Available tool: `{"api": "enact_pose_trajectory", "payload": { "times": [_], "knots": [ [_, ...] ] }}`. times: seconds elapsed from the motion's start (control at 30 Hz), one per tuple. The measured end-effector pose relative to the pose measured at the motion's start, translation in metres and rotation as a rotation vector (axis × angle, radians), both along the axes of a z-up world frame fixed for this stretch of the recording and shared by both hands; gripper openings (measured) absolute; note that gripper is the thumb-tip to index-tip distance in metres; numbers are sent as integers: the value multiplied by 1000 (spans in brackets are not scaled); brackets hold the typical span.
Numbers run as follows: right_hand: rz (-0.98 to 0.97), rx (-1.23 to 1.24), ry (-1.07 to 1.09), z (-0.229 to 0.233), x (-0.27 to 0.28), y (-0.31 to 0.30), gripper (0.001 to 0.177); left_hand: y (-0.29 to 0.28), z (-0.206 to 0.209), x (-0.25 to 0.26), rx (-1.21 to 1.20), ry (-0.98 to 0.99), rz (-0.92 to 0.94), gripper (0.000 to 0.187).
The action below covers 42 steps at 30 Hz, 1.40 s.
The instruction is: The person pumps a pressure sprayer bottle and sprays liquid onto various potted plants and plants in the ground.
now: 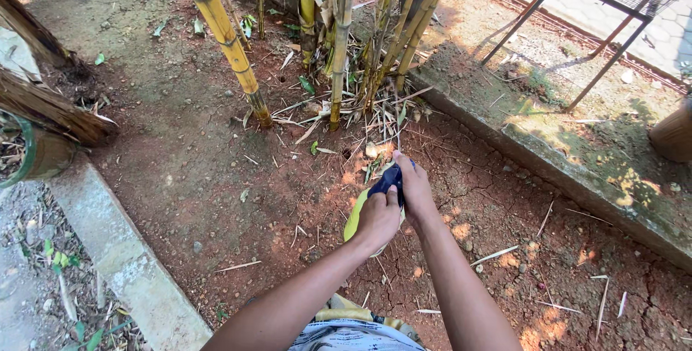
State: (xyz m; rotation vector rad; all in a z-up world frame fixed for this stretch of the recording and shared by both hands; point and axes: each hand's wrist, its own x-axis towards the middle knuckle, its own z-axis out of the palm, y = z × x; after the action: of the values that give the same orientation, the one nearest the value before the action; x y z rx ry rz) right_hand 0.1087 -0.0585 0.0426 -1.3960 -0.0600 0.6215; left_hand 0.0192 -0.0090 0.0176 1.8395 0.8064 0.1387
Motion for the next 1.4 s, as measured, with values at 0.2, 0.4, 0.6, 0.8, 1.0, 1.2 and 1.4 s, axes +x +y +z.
{"api": "enact_pose_trajectory", "payload": {
  "times": [0.2,0.4,0.6,0.8,1.0,1.2,1.4],
  "knots": [
    [-24,21,0,0,2,-11,37,-8,-3,7,-8,39,-44,59],
    [-55,-25,15,-6,4,-24,37,-20,-9,12,-33,50,-52,60],
    [-55,-1,-26,10,7,-31,38,-27,11,11,-128,43,-63,57],
    [-57,-60,-17,5,-3,-36,38,-33,6,6,-158,5,-39,57],
    [-56,-70,10,-3,-2,-47,38,-42,7,4,-267,59,-43,57],
    [-91,10,-46,5,0,-54,39,-42,24,2,-293,-57,-119,54],
    [-71,-9,-49,5,-9,-61,39,-54,41,-10,-182,97,-111,57]
  ]
}}
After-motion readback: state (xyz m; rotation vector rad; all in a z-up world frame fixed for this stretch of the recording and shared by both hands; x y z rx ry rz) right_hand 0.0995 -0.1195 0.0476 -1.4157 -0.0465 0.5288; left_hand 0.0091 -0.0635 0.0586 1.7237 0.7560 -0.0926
